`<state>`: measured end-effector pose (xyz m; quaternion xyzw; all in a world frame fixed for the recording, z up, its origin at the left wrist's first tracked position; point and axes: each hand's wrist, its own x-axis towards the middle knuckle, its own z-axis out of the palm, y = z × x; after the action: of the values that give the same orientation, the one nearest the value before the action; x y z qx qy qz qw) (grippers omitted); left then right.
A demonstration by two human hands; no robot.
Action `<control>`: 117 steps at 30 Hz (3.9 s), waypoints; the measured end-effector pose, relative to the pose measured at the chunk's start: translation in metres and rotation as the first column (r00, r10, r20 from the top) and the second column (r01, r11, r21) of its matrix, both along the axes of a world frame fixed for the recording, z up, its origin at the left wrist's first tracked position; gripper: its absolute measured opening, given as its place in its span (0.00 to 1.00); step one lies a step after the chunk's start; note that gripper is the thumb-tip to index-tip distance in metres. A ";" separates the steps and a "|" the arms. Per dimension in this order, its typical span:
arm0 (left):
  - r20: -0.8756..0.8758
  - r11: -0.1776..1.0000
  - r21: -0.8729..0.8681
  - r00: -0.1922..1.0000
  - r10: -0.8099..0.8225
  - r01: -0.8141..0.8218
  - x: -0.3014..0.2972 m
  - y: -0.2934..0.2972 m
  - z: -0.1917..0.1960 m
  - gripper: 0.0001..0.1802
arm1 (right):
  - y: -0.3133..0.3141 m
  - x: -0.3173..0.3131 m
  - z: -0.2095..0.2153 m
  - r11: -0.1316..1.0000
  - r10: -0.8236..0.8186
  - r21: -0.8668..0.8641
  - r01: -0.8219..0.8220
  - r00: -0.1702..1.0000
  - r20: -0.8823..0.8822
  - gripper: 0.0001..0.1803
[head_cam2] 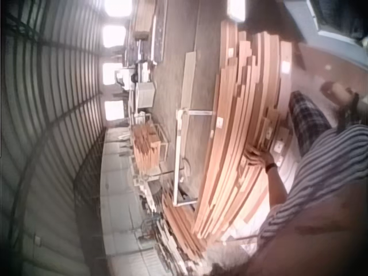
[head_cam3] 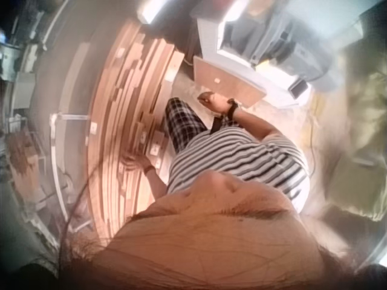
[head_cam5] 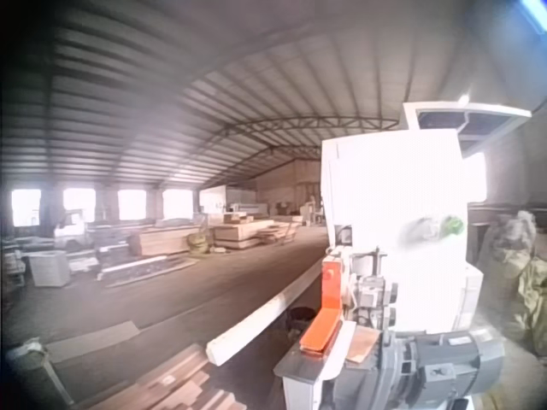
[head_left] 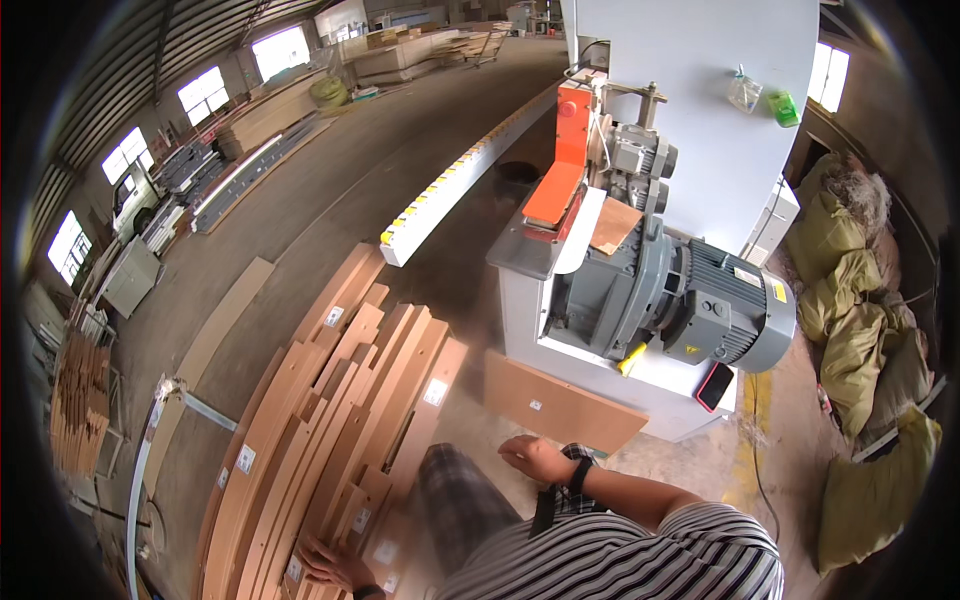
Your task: The person picks up long wooden planks from a stack and feeds them into a woodworking machine by hand, one piece at a time.
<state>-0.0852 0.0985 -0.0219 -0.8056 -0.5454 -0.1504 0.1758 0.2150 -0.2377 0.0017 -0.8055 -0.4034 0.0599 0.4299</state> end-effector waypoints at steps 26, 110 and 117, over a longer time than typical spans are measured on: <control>0.192 0.966 0.229 0.968 -0.164 0.118 -0.006 0.005 -0.007 0.32 | 0.008 -0.036 -0.047 0.919 0.240 -0.202 -0.339 0.887 -0.394 0.16; 0.899 0.223 -0.103 -0.005 0.439 0.969 0.079 -0.058 0.146 0.26 | 0.109 -0.028 0.082 0.793 0.607 0.234 -0.563 0.760 -0.230 0.35; 0.700 0.545 -0.120 -0.319 0.639 0.830 0.038 -0.026 0.106 0.18 | 0.134 -0.028 0.133 0.941 0.337 -0.130 -0.314 0.820 0.463 0.38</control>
<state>-0.0476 0.0727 0.0843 -0.3227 -0.3008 -0.4732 -0.7625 0.1874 -0.1038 0.1351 -0.7243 -0.6270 -0.0590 0.2809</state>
